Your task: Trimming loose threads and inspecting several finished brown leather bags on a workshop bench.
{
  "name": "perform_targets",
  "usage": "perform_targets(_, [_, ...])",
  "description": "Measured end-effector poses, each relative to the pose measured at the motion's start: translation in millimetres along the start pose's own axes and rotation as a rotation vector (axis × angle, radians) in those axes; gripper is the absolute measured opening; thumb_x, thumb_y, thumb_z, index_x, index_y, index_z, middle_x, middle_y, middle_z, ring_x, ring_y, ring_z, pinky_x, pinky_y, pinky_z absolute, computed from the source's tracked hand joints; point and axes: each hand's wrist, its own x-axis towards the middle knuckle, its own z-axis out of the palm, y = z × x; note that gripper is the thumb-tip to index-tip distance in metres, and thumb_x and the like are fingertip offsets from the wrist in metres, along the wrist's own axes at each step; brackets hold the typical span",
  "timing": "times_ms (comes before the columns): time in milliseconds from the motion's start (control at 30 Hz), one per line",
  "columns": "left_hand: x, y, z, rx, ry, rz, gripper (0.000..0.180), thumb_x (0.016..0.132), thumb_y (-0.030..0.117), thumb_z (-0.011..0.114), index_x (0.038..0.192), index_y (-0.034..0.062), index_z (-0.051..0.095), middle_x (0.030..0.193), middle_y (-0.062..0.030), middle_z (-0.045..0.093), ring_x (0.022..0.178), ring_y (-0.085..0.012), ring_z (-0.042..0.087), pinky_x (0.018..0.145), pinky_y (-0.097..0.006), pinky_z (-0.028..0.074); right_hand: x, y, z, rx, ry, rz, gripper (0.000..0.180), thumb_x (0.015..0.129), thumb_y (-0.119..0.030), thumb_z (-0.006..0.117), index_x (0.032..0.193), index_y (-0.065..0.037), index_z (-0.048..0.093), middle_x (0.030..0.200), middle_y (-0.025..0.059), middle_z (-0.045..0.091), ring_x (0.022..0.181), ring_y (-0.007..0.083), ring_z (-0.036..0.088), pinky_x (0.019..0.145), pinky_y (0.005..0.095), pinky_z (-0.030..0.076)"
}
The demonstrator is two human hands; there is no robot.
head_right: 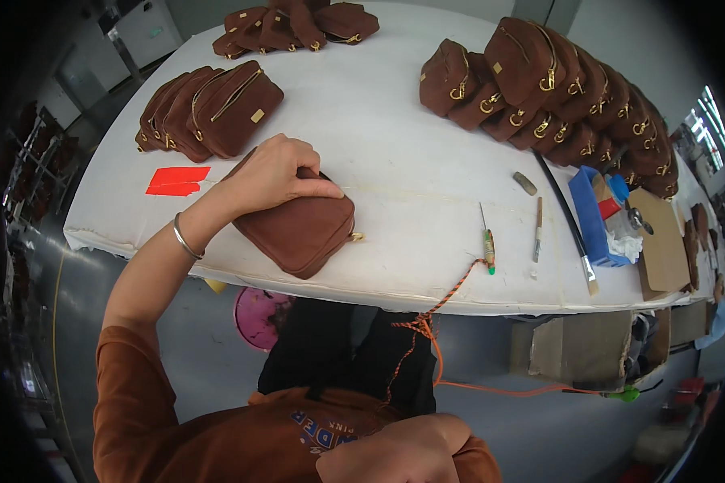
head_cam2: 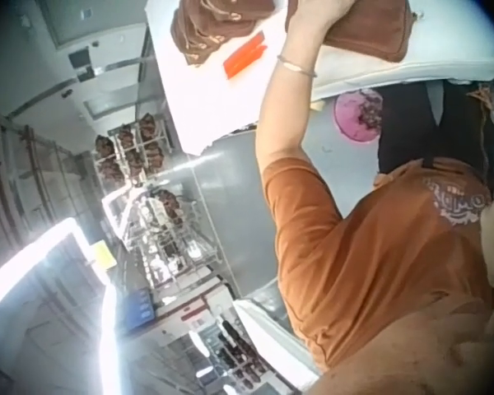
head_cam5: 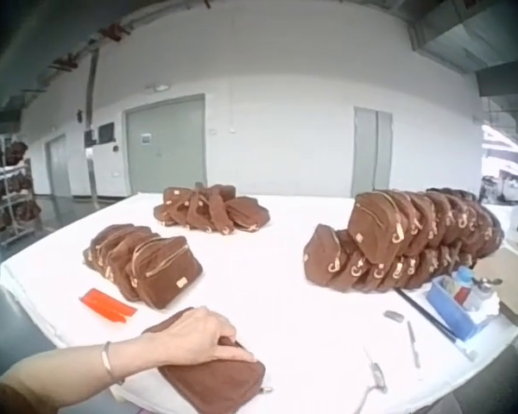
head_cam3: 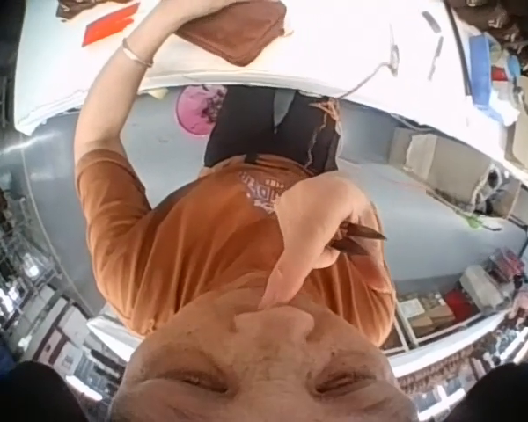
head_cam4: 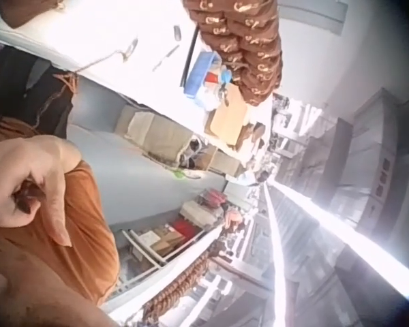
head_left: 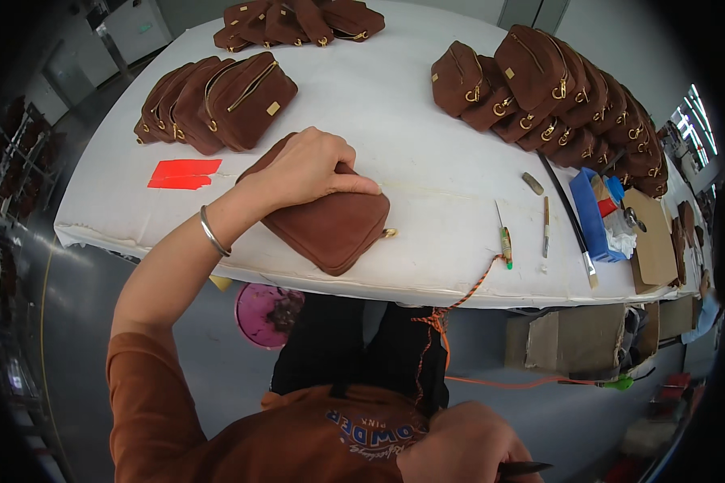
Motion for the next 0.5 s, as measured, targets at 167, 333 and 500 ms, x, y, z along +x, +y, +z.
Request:
perform_targets(167, [-3.1,10.9,-22.7,-0.047,0.039,-0.296,0.056,0.082,0.051,0.071,0.065,-0.0023,0.067,0.055,-0.0167,0.059,0.052,-0.028,0.057,0.053,-0.038,0.047,-9.6,-1.9,-3.6,-0.002,-0.025,0.029,0.076,0.08,-0.027,0.081,0.121,0.027,0.048,0.069,0.0065,0.06,0.045,0.0083,0.047,0.044,0.0241,0.042])
perform_targets(333, [-17.7,13.9,-28.8,-0.298,-0.249,-0.4,0.048,0.092,0.04,0.065,0.069,-0.0021,0.063,0.057,-0.0022,0.05,0.055,-0.0083,0.043,0.051,-0.028,0.039,-7.6,-5.3,-0.7,-0.176,0.055,0.037,0.071,0.081,-0.03,0.08,0.118,0.024,0.053,0.082,0.0166,0.068,0.046,0.0116,0.049,0.043,0.0262,0.042])
perform_targets(500, [-26.9,22.6,-16.9,-0.654,-0.393,-0.493,0.04,0.095,0.038,0.062,0.081,0.001,0.067,0.069,0.0038,0.059,0.058,-0.0038,0.047,0.05,-0.024,0.039,1.8,-9.6,-7.2,-0.247,-0.114,-0.063,0.073,0.078,-0.029,0.083,0.118,0.024,0.052,0.094,0.0222,0.069,0.047,0.013,0.047,0.045,0.0258,0.044])
